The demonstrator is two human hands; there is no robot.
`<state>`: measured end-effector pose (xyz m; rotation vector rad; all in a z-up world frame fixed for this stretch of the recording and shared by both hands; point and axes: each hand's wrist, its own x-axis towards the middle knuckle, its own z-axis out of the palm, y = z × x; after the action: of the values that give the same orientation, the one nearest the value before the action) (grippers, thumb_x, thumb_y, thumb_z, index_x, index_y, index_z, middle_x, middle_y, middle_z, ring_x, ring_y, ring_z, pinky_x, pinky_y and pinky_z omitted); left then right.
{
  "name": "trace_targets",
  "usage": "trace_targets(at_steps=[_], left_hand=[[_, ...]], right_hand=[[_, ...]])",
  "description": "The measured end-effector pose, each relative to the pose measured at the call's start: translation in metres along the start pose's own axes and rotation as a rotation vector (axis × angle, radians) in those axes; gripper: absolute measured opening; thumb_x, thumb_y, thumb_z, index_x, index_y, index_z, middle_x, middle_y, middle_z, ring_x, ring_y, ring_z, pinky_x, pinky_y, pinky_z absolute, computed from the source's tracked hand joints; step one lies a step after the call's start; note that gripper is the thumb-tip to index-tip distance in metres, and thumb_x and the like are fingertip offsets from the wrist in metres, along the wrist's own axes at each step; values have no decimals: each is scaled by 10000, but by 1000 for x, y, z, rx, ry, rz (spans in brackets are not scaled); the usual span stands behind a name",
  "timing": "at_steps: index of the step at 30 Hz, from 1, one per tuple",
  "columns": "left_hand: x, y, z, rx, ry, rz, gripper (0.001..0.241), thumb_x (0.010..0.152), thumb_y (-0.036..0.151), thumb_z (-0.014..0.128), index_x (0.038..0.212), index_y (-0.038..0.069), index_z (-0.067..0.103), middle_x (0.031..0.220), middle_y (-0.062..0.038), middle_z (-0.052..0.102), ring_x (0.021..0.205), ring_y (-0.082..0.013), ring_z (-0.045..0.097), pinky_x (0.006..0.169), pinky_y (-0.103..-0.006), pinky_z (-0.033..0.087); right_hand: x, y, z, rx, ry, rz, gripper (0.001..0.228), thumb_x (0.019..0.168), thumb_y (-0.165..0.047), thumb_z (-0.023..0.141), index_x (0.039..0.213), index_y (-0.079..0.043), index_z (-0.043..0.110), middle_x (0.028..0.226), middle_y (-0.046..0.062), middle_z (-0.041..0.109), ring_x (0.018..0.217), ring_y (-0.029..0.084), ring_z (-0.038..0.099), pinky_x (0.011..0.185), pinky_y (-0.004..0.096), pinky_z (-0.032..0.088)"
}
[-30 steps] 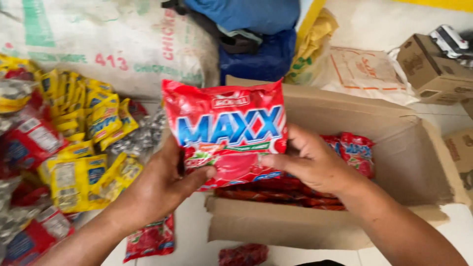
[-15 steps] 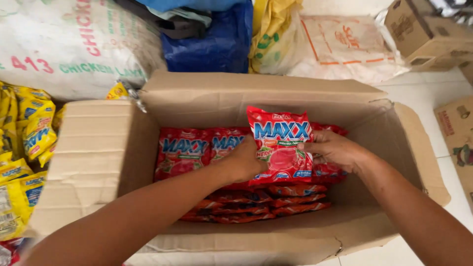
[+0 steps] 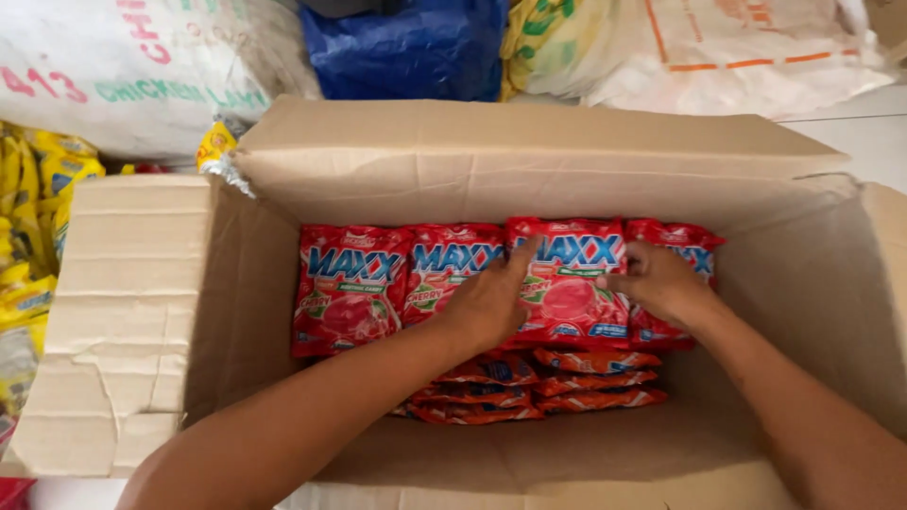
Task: The person organizes and packs bags of menthol candy into a cardboard box by hand.
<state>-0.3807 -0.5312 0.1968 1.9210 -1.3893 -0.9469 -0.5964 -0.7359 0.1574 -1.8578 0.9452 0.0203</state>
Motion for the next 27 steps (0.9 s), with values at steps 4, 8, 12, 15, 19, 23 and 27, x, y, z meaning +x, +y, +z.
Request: trace_targets(at_steps=[4, 8, 12, 15, 19, 23, 27], left_hand=[[10, -12, 8, 284, -95, -16, 844, 841, 117, 687, 1568, 119, 256, 1300, -290, 594, 1073, -450, 662, 866, -533, 553], [11, -7, 4, 508, -163, -5, 642, 924, 117, 595, 1525, 83, 372, 1228, -238, 665, 1061, -387, 707, 818, -522, 588], [-18, 17, -37, 594, -127, 37, 453, 925, 161, 614, 1367, 86, 548, 1218, -198, 686, 1054, -363, 719, 805, -511, 598], [-55, 37, -83, 647, -63, 91, 314, 916, 193, 625, 1216, 107, 665, 1203, -168, 694, 1052, -353, 717, 799, -512, 596], [-113, 39, -134, 712, 29, 156, 270, 886, 192, 648, 1135, 93, 678, 1137, -166, 692, 993, -356, 718, 748, -513, 596], [-173, 33, -169, 747, 81, 151, 254, 875, 224, 682, 1093, 93, 681, 1083, -162, 697, 924, -362, 723, 718, -498, 593], [-222, 21, -195, 733, 112, 99, 269, 872, 275, 715, 1069, 95, 681, 1041, -163, 698, 895, -365, 719, 713, -498, 584]], right_hand=[[-11, -28, 3, -521, 138, 173, 627, 733, -475, 847, 1184, -79, 666, 925, 158, 772, 872, 302, 753, 800, 451, 587], [-29, -51, 11, -851, 298, 117, 788, 743, -585, 827, 1300, -96, 560, 961, 208, 742, 911, 398, 733, 802, 522, 575], [-30, -52, 18, -939, 337, 43, 776, 749, -598, 825, 1278, -104, 546, 977, 211, 723, 885, 412, 724, 750, 543, 569], [-29, -55, 19, -888, 241, 171, 655, 829, -592, 753, 1283, -159, 566, 865, 164, 768, 882, 374, 749, 800, 528, 577], [-21, -38, 14, -873, 221, 55, 596, 836, -533, 738, 1277, -170, 565, 901, 126, 758, 884, 349, 753, 777, 508, 585], [-24, -44, 14, -887, 181, 4, 613, 855, -506, 705, 1372, -215, 551, 951, 111, 769, 896, 356, 746, 780, 497, 589], [-32, -70, 19, -942, 134, -23, 583, 879, -495, 686, 1380, -221, 569, 996, 110, 792, 935, 353, 753, 835, 483, 591]])
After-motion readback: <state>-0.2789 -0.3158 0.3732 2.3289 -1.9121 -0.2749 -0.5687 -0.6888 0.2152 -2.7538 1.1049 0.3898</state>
